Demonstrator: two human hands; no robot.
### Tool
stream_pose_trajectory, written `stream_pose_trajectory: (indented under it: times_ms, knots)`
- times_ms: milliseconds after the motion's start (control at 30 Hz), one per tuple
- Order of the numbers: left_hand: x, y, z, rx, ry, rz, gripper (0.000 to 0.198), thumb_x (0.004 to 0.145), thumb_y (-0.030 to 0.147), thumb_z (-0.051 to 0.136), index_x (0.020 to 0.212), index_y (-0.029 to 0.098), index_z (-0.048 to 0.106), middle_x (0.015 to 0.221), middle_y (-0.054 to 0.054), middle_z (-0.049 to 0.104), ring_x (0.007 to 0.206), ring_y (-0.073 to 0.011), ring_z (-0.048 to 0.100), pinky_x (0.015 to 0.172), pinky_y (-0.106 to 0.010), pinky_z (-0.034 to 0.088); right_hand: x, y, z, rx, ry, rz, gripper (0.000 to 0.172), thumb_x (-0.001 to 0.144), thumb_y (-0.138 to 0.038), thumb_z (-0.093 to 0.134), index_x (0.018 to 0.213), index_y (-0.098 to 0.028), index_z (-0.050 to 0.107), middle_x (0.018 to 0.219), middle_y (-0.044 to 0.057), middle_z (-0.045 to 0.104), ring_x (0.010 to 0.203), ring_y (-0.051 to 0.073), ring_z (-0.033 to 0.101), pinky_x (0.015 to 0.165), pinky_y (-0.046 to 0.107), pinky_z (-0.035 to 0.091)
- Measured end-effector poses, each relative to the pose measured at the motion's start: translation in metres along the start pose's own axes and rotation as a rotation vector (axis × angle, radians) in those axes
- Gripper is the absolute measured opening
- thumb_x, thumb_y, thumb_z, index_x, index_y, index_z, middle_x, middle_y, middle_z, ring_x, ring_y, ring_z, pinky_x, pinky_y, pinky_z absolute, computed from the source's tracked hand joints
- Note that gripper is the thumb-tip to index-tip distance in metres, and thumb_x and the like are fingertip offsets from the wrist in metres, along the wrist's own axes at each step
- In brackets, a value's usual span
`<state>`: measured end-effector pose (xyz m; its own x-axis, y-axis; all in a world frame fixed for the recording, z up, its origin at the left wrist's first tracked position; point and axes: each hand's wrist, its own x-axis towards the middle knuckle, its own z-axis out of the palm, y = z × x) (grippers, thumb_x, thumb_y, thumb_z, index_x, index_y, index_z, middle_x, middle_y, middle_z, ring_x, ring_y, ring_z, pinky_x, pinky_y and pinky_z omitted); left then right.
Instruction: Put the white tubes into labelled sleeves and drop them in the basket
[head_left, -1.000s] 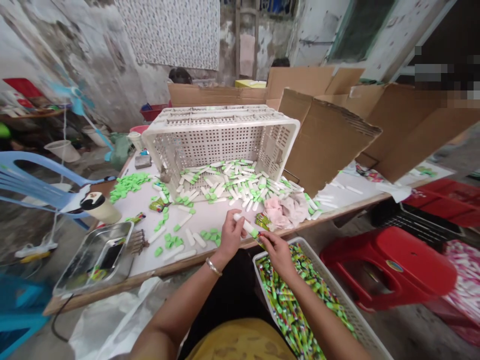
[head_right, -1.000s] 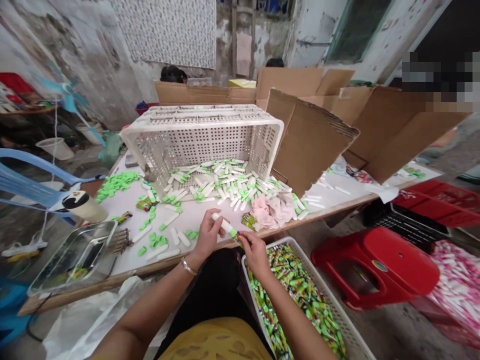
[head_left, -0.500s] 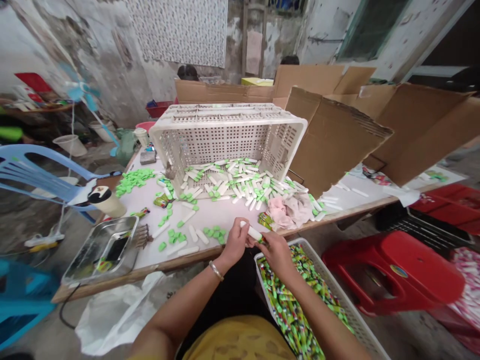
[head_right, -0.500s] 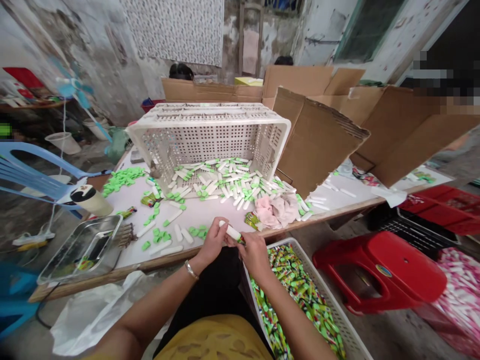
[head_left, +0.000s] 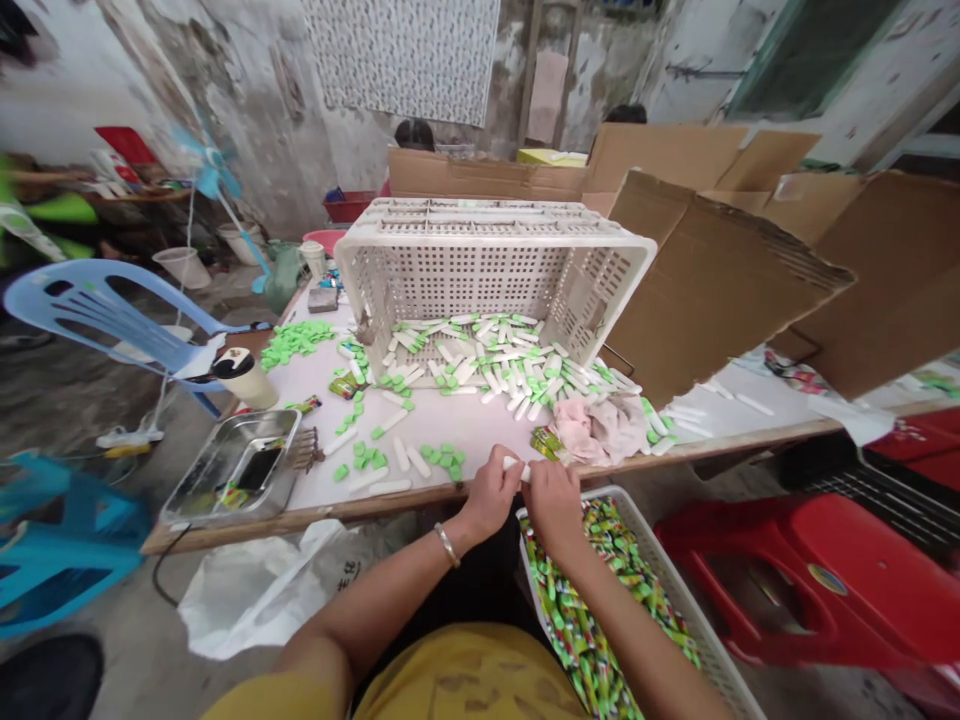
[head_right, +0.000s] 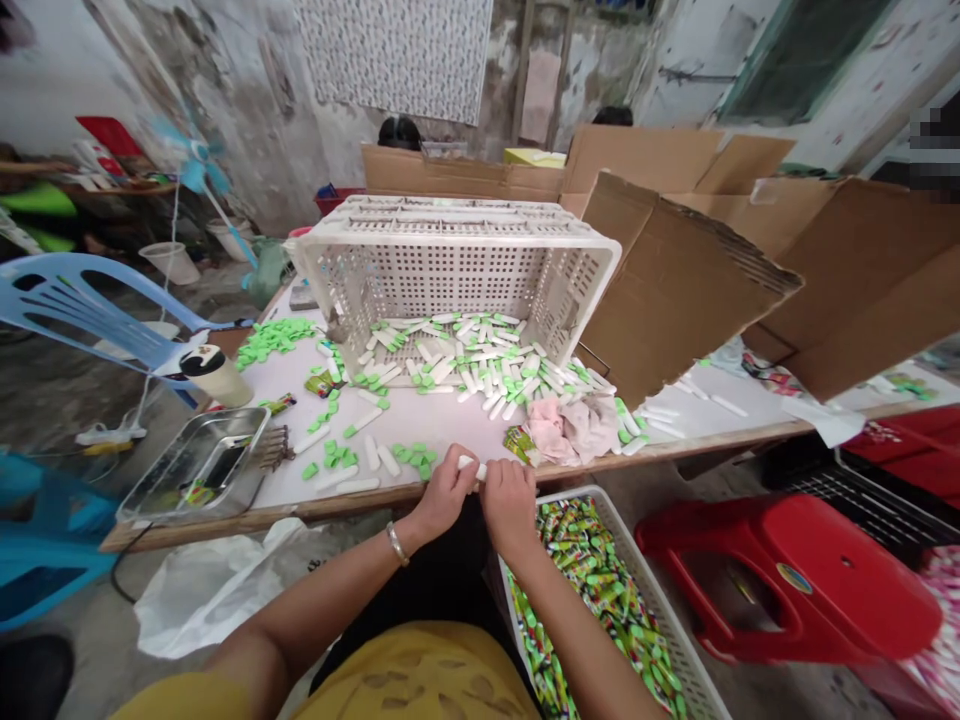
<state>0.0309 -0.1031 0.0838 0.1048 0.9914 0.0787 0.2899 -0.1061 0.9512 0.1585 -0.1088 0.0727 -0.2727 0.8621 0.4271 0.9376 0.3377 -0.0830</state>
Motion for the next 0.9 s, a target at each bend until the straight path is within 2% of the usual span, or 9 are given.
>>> stream_pose_trajectory:
  times_ms: [100, 167, 267, 367, 467, 533, 600, 700, 900]
  knots:
    - [-0.001, -0.006, 0.001, 0.001, -0.072, -0.046, 0.018, 0.084, 0.035, 0.038, 0.077, 0.019, 0.042, 0.055, 0.006, 0.042, 0.054, -0.01, 0.042, 0.056, -0.022, 0.032, 0.001, 0.005, 0.015, -0.068, 0.01, -0.082, 0.017, 0.086, -0.014, 0.037, 0.079, -0.015, 0.052, 0.07, 0.006, 0.054, 0.071, 0.021, 0.046, 0.071, 0.034, 0.03]
    - [-0.002, -0.009, 0.003, 0.018, -0.063, -0.054, 0.018, 0.085, 0.034, 0.036, 0.076, 0.019, 0.041, 0.055, 0.006, 0.041, 0.054, -0.01, 0.041, 0.056, -0.022, 0.032, 0.002, 0.007, 0.022, -0.034, 0.041, -0.138, 0.016, 0.087, -0.013, 0.035, 0.087, -0.013, 0.052, 0.072, 0.006, 0.055, 0.071, 0.021, 0.046, 0.073, 0.034, 0.031]
    - [-0.007, -0.009, 0.006, 0.021, -0.032, 0.014, 0.018, 0.087, 0.032, 0.033, 0.079, 0.018, 0.041, 0.064, 0.004, 0.044, 0.061, -0.0109, 0.042, 0.06, -0.023, 0.033, 0.003, 0.003, 0.025, 0.04, 0.08, -0.154, 0.018, 0.088, -0.014, 0.033, 0.092, -0.011, 0.05, 0.074, 0.007, 0.056, 0.072, 0.02, 0.047, 0.073, 0.034, 0.032]
    - [-0.013, -0.009, 0.006, -0.006, -0.039, 0.054, 0.018, 0.088, 0.031, 0.031, 0.084, 0.018, 0.042, 0.07, 0.002, 0.047, 0.065, -0.0115, 0.044, 0.063, -0.025, 0.035, 0.004, -0.004, 0.02, 0.096, 0.097, -0.173, 0.021, 0.089, -0.014, 0.03, 0.09, -0.012, 0.05, 0.074, 0.006, 0.056, 0.071, 0.02, 0.047, 0.074, 0.034, 0.033]
    - [-0.014, -0.011, -0.001, -0.06, -0.064, 0.026, 0.02, 0.088, 0.033, 0.032, 0.087, 0.017, 0.044, 0.07, 0.002, 0.048, 0.065, -0.0114, 0.045, 0.064, -0.024, 0.036, 0.006, -0.005, 0.01, 0.111, 0.099, -0.237, 0.021, 0.088, -0.015, 0.033, 0.098, -0.011, 0.05, 0.082, 0.008, 0.058, 0.075, 0.019, 0.048, 0.082, 0.037, 0.032]
    - [-0.012, -0.014, -0.007, -0.072, -0.046, -0.003, 0.022, 0.088, 0.036, 0.033, 0.089, 0.017, 0.045, 0.068, 0.002, 0.047, 0.064, -0.0114, 0.045, 0.064, -0.024, 0.037, 0.009, -0.001, 0.003, 0.032, 0.059, -0.184, 0.018, 0.085, -0.018, 0.039, 0.097, -0.012, 0.052, 0.085, 0.01, 0.058, 0.08, 0.021, 0.049, 0.087, 0.042, 0.029]
    - [-0.01, -0.016, -0.009, -0.034, -0.02, -0.011, 0.023, 0.087, 0.037, 0.033, 0.09, 0.018, 0.046, 0.069, 0.002, 0.048, 0.065, -0.0117, 0.046, 0.065, -0.025, 0.037, 0.011, 0.002, -0.002, -0.083, -0.013, -0.098, 0.011, 0.082, -0.017, 0.044, 0.083, -0.014, 0.054, 0.078, 0.009, 0.058, 0.08, 0.023, 0.049, 0.088, 0.044, 0.027]
    - [-0.008, -0.019, -0.005, 0.039, -0.064, 0.008, 0.022, 0.087, 0.037, 0.034, 0.094, 0.018, 0.045, 0.073, 0.001, 0.052, 0.069, -0.0129, 0.049, 0.068, -0.026, 0.038, 0.011, 0.002, -0.003, -0.179, -0.09, -0.084, 0.014, 0.081, -0.011, 0.044, 0.07, -0.016, 0.053, 0.07, 0.007, 0.056, 0.075, 0.023, 0.048, 0.087, 0.043, 0.027]
    - [-0.015, -0.018, 0.013, 0.155, -0.13, 0.028, 0.028, 0.088, 0.038, 0.031, 0.103, 0.017, 0.041, 0.081, -0.004, 0.059, 0.073, -0.0164, 0.055, 0.069, -0.029, 0.041, 0.006, -0.004, -0.01, -0.184, -0.094, -0.14, 0.014, 0.08, -0.009, 0.043, 0.074, -0.017, 0.053, 0.072, 0.006, 0.054, 0.077, 0.022, 0.047, 0.087, 0.041, 0.026]
